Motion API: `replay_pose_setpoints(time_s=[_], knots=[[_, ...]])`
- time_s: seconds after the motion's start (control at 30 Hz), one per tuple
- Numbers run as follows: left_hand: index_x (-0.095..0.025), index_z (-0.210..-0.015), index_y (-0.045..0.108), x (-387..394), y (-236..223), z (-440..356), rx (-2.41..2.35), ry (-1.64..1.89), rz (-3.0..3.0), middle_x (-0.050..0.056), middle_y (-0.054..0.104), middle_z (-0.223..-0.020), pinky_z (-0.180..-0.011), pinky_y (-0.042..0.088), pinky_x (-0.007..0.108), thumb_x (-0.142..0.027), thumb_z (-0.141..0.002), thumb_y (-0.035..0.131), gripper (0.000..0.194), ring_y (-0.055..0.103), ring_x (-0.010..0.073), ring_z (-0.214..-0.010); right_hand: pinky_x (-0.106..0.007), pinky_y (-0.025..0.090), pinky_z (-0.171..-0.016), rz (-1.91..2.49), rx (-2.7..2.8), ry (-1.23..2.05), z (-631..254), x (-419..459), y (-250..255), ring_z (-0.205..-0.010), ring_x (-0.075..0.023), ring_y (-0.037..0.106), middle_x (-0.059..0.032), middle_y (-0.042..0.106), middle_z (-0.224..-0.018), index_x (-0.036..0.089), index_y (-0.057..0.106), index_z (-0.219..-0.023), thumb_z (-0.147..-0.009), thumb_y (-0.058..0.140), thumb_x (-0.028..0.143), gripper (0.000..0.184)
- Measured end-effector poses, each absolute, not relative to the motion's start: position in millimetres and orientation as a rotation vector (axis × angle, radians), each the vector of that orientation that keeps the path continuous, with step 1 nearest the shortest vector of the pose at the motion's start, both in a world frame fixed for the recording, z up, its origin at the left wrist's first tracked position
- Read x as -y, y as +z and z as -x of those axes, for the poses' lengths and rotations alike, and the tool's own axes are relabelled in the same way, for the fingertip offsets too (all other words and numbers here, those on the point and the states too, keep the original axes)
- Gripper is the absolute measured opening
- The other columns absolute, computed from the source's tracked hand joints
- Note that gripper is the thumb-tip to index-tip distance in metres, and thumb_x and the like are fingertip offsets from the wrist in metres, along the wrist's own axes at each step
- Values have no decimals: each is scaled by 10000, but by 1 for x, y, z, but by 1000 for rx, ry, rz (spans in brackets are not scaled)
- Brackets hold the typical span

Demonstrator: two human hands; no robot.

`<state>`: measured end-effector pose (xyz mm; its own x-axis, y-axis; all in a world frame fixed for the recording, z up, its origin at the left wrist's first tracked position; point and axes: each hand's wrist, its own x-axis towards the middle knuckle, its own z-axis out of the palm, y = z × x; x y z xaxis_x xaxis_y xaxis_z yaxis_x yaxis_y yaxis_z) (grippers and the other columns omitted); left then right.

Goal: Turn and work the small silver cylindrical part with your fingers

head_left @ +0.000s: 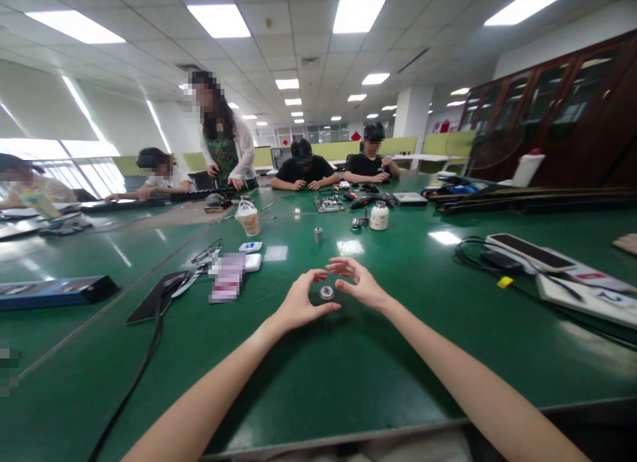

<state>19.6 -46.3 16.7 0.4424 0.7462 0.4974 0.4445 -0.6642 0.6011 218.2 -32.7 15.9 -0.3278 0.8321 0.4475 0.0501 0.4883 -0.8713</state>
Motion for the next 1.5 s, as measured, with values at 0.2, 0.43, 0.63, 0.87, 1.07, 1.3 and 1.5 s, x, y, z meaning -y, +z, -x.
replay_pose_setpoints(time_s=[0.2,0.43,0.63,0.87,1.07,1.3,1.5], knots=[[-219,-1002,724,38,9,-14,-1045,939,-2348,49,754,-921,-800,519,332,-426,-690,796,382,689,254,-859,-395,537,-854,833,1675,922,-209,47,22,-912,-259,719,-83,759,-902,184,697,-1010,-833,569,642,508],[-218,-968,738,41,12,-14,-1040,915,-2335,38,765,-913,-769,525,304,-435,-703,782,345,699,239,-837,-360,538,-759,964,1526,758,-217,35,22,-645,-214,711,-4,651,-515,190,648,-838,-911,443,608,472],[-195,-960,738,41,12,-14,-1021,898,-2339,37,768,-881,-735,525,294,-430,-721,765,336,704,238,-799,-378,520,-875,907,1716,749,-201,53,18,-857,-225,732,-25,766,-841,211,654,-1019,-715,769,307,338],[-196,-957,737,44,13,-15,-1019,911,-2324,32,769,-891,-741,530,284,-413,-718,775,325,704,225,-799,-403,530,-878,964,1650,626,-210,40,23,-873,-228,730,-56,754,-883,203,637,-992,-779,717,339,266],[-208,-943,740,46,16,-16,-1009,909,-2309,26,767,-893,-744,533,275,-403,-717,779,301,707,217,-809,-434,529,-872,1117,1745,642,-256,11,3,-868,-216,701,-53,722,-896,157,650,-978,-840,707,361,252],[-210,-968,730,45,16,-15,-1002,900,-2303,26,764,-916,-764,527,279,-411,-726,776,318,706,222,-837,-420,547,-837,1166,1927,728,-270,2,-20,-990,-216,638,-80,619,-1180,157,586,-1181,-943,592,305,280],[-205,-972,731,46,15,-15,-998,908,-2301,27,764,-897,-767,523,281,-426,-727,772,332,703,222,-822,-404,551,-840,1107,1861,679,-256,11,-1,-912,-196,673,-63,687,-1046,147,642,-1054,-910,636,297,208]])
